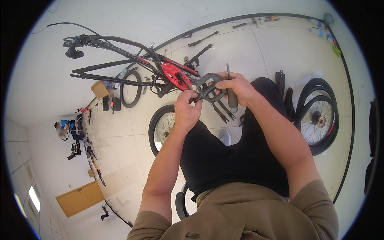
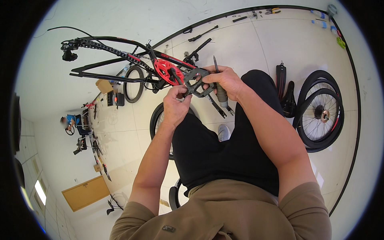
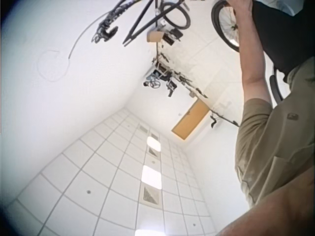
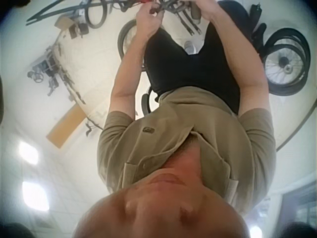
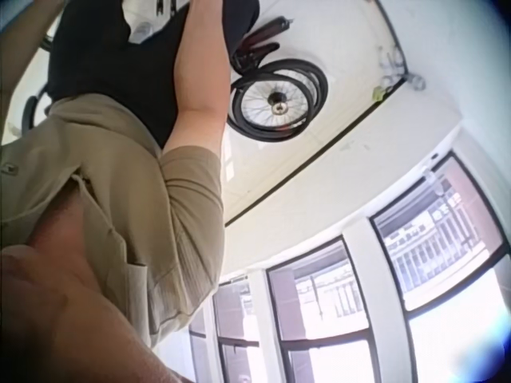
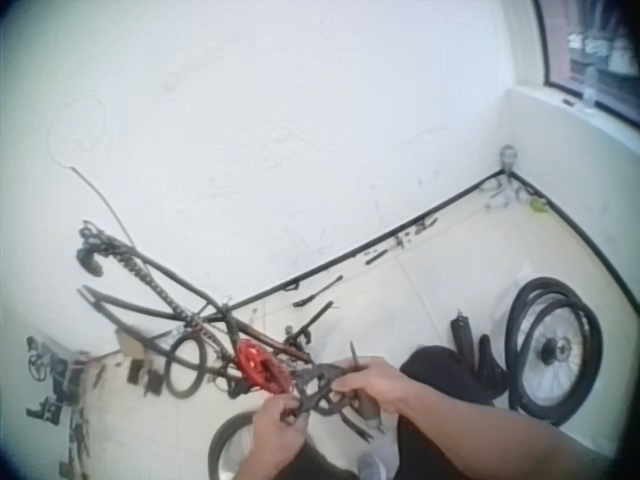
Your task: The person uses a pedal removal tool to loosen and remove a bicycle pedal from the crank arm. They then use a screwdriver to adjust the pedal's internal mechanism before reattaching it to the crank arm.
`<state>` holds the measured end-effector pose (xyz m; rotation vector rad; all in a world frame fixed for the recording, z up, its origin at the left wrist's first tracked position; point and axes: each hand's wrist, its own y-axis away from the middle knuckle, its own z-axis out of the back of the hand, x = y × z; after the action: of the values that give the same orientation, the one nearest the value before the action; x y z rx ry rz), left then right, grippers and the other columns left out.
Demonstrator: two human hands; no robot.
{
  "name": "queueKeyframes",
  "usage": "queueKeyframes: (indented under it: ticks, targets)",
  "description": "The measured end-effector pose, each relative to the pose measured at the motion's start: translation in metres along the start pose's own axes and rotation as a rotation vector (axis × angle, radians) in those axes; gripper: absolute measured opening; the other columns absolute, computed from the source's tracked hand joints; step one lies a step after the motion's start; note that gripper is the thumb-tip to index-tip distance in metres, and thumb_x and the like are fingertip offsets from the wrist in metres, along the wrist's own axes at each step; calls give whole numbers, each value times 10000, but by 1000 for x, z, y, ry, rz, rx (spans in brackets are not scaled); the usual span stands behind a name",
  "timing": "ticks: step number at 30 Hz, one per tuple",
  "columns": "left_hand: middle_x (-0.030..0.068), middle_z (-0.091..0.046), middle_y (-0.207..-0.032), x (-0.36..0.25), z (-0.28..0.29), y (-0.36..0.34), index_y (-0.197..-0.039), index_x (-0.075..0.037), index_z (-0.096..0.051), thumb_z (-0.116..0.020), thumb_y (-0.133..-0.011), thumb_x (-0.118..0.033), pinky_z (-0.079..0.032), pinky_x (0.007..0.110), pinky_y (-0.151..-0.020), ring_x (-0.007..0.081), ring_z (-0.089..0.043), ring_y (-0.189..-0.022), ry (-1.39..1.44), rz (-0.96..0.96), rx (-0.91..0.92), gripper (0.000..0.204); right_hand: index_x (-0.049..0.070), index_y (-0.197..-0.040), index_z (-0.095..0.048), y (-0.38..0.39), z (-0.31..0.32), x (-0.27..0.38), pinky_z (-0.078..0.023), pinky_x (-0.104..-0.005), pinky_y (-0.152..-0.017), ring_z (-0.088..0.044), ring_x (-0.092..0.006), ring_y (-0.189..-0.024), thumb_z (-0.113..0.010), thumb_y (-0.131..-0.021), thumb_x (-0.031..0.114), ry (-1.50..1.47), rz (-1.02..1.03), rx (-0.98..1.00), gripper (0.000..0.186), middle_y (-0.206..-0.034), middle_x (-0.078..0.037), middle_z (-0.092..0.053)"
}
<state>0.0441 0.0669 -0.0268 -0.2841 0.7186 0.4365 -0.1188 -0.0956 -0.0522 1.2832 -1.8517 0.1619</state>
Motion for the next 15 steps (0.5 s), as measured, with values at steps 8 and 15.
queueKeyframes:
  ticks: [8, 15]
  targets:
    - [176, -618, -1277, -10, 3, 5, -1040, 8, -678, -750, -788, -2, -526, 381, -887, 308, -627, -1044, -73, -158, -63, 262, 4, -1163, -693, -2, 2, -3, -450, -246, -552, -651, -94, -742, -722, -823, 67, -30, 10, 24, 348, -996, -32, -737]
    - [160, -634, -1250, -5, 12, -1, -984, 16, -697, -775, -750, 2, -484, 424, -978, 358, -567, -1133, -209, -323, -41, 247, 6, -1246, -671, -3, 3, -3, -452, -243, -566, -648, -90, -752, -724, -818, 61, -46, 19, 52, 434, -1001, -20, -741]
